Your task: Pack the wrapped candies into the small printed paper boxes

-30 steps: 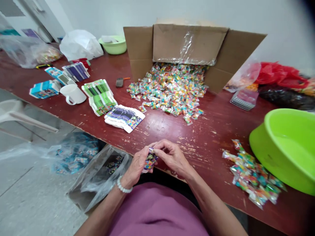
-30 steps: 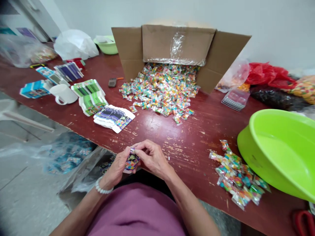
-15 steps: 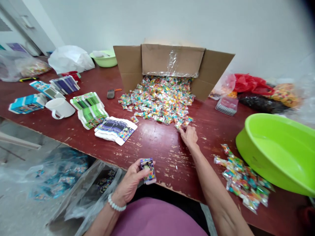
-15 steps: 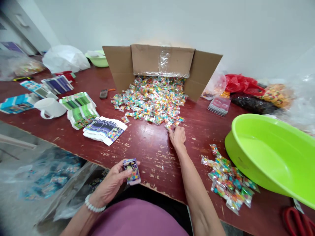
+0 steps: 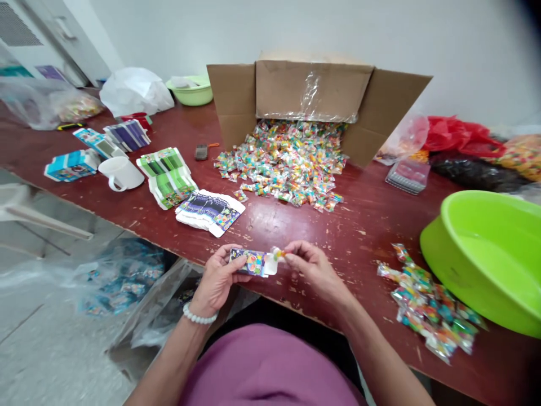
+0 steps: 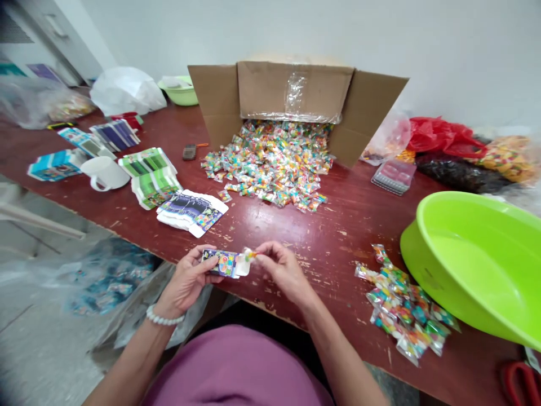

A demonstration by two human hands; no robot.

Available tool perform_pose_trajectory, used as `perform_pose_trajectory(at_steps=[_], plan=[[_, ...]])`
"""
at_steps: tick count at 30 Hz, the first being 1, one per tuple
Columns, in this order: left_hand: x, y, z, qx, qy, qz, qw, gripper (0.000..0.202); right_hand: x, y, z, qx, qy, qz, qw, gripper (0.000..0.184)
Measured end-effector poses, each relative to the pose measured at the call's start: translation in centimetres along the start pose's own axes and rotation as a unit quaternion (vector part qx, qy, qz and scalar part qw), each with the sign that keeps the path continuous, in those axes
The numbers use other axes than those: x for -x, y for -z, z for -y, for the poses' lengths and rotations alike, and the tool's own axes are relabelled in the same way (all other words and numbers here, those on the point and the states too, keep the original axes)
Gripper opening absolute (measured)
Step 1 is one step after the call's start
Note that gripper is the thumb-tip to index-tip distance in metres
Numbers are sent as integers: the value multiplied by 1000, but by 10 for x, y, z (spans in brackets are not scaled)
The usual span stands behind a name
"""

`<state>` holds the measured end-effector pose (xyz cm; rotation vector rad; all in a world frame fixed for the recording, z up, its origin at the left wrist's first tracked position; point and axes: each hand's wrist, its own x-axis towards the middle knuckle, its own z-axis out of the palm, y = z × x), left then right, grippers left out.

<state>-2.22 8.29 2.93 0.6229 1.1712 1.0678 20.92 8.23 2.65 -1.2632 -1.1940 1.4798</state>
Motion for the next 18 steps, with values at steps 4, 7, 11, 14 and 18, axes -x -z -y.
perform_pose_trajectory(at_steps=[4,7,11,14,18], plan=[[7,-4,1,41,20,1,999,45,17,-14,7,96,41,20,994,18],[12,-5,2,61,29,10,998,43,14,-6,9,180,97,14,979,13],[17,-4,5,24,49,95,994,40,11,-6,11,174,101,23,979,12],[22,-7,10,-25,65,184,980,46,7,-16,13,110,67,-4,992,21],[26,-15,19,-60,91,289,951,43,3,-26,16,127,51,-26,990,17]])
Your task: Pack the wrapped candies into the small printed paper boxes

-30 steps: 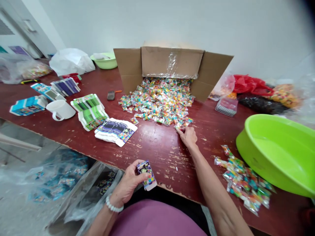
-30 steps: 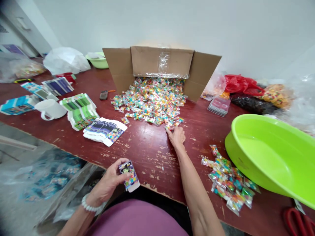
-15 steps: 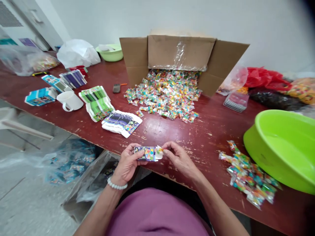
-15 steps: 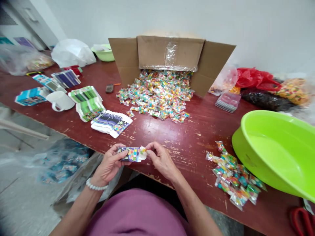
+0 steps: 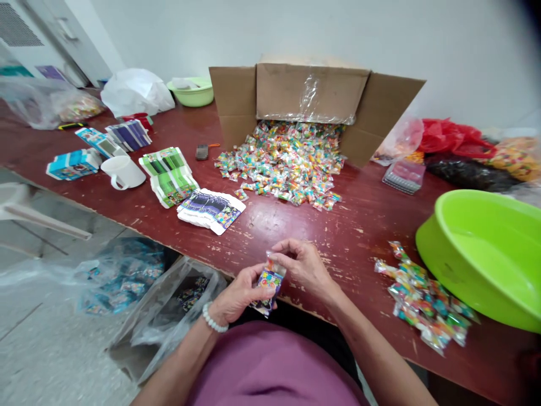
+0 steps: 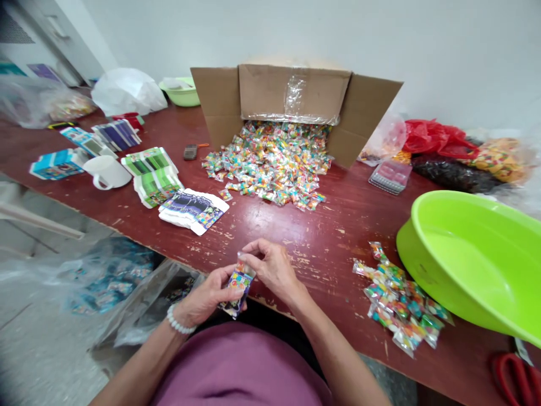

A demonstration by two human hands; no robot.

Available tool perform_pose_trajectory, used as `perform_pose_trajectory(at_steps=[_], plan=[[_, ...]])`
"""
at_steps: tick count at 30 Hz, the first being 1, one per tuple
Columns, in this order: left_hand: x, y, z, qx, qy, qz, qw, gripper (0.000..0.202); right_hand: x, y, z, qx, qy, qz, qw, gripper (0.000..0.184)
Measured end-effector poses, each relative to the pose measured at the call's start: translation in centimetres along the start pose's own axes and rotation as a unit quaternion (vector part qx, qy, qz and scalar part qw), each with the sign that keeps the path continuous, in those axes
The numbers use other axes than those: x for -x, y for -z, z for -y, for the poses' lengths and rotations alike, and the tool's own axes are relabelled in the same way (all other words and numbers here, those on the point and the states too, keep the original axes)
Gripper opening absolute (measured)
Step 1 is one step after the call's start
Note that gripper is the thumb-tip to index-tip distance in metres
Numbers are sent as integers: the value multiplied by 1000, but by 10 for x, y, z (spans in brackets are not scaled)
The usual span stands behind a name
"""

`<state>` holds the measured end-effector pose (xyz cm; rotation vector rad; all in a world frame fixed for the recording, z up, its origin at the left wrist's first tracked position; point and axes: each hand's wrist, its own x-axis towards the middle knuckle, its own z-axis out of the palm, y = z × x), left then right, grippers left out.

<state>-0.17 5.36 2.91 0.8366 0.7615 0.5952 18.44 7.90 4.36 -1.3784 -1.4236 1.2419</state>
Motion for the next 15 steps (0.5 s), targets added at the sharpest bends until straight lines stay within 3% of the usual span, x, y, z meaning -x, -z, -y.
perform_pose_trajectory(at_steps=[5,7,11,15], plan=[[-6,-8,3,40,-38,-36,998,41,8,6,7,89,112,43,989,23],[-8,-8,0,61,-48,-55,995,41,12,8,6,61,133,37,989,24],[-11,-6,-4,127,-4,-79,989,46,16,1,-1,-114,29,-4,993,33],[-13,-9,0,114,-14,-124,986,46,18,-11,-5,-242,-61,93,964,45]])
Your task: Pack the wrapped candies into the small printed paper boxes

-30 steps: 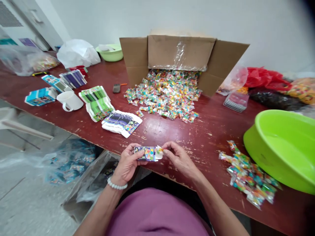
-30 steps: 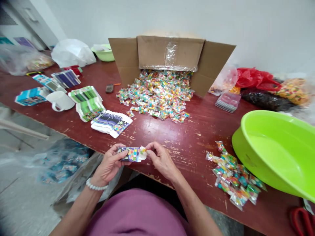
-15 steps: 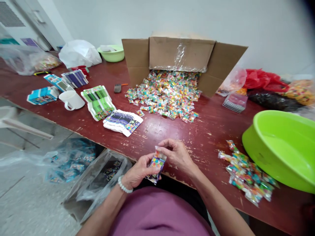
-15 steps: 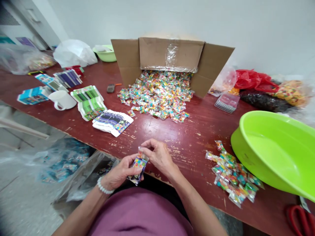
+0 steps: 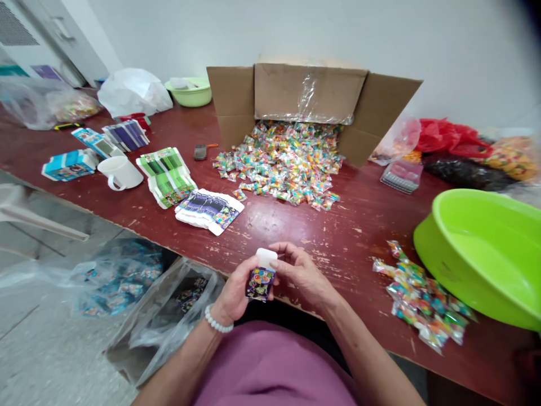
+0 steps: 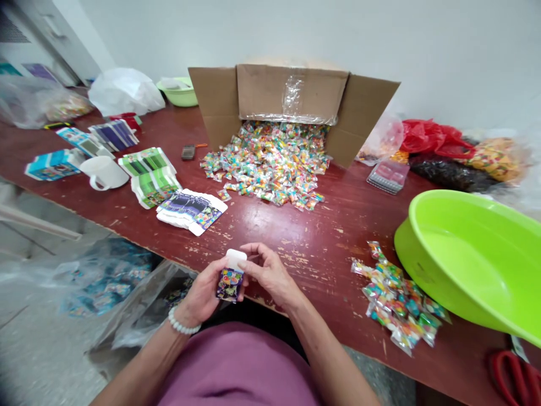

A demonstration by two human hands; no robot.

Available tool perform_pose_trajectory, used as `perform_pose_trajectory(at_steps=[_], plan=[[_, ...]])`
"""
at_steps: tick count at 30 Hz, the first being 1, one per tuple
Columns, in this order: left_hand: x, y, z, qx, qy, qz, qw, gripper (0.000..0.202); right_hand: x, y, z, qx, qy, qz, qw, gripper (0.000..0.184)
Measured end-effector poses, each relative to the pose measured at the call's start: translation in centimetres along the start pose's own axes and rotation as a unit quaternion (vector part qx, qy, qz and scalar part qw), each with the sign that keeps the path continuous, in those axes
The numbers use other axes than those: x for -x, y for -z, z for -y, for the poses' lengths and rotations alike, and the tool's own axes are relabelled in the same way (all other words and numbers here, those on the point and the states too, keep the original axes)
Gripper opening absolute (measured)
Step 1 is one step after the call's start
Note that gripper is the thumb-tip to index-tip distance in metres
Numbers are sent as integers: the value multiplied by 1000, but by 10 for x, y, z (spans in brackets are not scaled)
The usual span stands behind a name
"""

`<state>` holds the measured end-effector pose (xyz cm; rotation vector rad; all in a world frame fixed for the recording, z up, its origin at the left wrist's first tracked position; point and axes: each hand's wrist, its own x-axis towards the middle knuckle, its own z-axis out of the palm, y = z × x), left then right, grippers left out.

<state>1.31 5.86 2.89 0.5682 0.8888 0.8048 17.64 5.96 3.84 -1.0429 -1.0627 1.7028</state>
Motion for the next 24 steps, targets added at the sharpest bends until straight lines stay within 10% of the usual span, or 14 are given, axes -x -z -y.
perform_pose_trajectory(at_steps=[4,13,18,24], plan=[[5,-8,2,-54,-87,-25,994,37,0,-5,-1,39,27,-5,999,30],[5,-11,-10,76,51,22,996,45,2,4,11,251,200,28,947,19],[4,-10,-2,17,-21,-27,999,33,-4,-3,2,212,91,-55,971,14],[2,-7,-1,13,22,4,1000,72,-11,-8,1,69,18,-18,997,22]])
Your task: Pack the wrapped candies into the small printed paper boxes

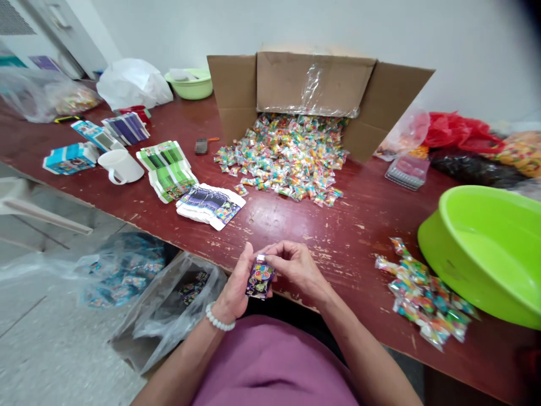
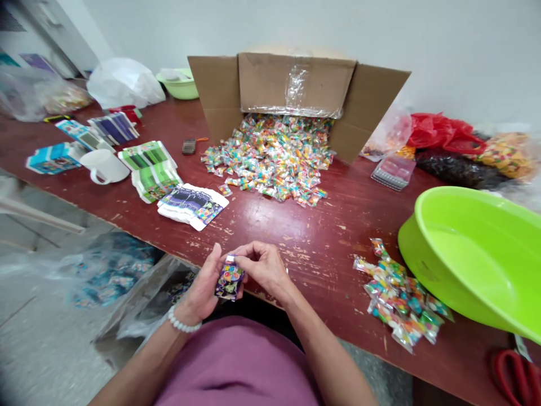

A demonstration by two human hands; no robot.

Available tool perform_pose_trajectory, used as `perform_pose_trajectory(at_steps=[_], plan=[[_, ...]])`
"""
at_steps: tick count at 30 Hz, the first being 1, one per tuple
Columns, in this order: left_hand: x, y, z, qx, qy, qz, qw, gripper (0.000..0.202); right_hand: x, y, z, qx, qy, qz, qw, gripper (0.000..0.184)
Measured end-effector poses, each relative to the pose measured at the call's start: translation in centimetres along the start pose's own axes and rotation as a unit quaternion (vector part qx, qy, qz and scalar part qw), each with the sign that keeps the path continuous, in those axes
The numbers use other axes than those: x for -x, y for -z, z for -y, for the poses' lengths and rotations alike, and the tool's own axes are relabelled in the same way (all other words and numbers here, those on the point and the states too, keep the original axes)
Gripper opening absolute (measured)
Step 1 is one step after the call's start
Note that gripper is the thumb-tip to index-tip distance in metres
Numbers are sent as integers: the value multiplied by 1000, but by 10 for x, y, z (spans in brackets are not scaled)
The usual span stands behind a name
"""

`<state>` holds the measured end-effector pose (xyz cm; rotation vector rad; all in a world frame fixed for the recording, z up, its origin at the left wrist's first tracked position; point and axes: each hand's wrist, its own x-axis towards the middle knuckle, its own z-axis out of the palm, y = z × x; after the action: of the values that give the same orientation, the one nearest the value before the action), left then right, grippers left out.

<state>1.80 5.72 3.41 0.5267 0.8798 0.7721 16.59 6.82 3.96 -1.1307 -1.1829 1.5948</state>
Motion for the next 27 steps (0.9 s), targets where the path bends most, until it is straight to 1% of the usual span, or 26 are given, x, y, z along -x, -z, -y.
perform_pose_trajectory(at_steps=[2,3,5,7,9,11,13,14,15,16,18,20,21,22,23,24,25,27], plan=[[-1,3,0,-11,0,-17,1000,74,1,1,0,7,8,-6,1000,23],[-1,4,0,-12,-4,-29,1000,71,2,1,0,23,28,-4,999,22],[-2,8,0,0,-12,-44,999,58,4,2,-2,66,92,22,993,18],[-3,9,1,32,-8,-41,999,46,7,1,-4,115,164,42,979,12],[-3,9,1,58,-3,-33,998,41,9,-3,-8,157,206,44,965,8],[0,11,-2,60,-19,-47,997,42,9,-8,-12,180,205,49,961,14],[7,20,-9,22,-70,-102,992,46,8,-9,-18,189,171,49,966,24],[13,30,-14,-7,-104,-140,985,49,7,-7,-21,186,148,34,971,31],[19,42,-19,-41,-138,-181,973,51,6,-3,-25,181,123,9,976,37],[27,58,-24,-74,-175,-227,955,52,3,3,-30,177,99,-23,979,42],[43,95,-33,-135,-215,-299,920,52,-2,18,-42,180,58,-77,979,48],[56,132,-38,-216,-254,-376,864,52,-8,32,-55,199,41,-105,974,49],[59,147,-40,-245,-261,-403,842,52,-10,37,-60,211,41,-119,969,48],[59,159,-41,-271,-271,-421,822,53,-12,40,-64,226,44,-134,964,45],[55,166,-41,-307,-281,-427,803,52,-13,42,-68,245,50,-147,957,42],[48,168,-42,-352,-290,-423,783,51,-14,42,-70,270,59,-157,948,39],[38,167,-44,-397,-300,-412,763,48,-14,41,-71,298,71,-162,938,35],[12,155,-49,-488,-313,-386,717,43,-13,38,-72,347,100,-159,919,28]])
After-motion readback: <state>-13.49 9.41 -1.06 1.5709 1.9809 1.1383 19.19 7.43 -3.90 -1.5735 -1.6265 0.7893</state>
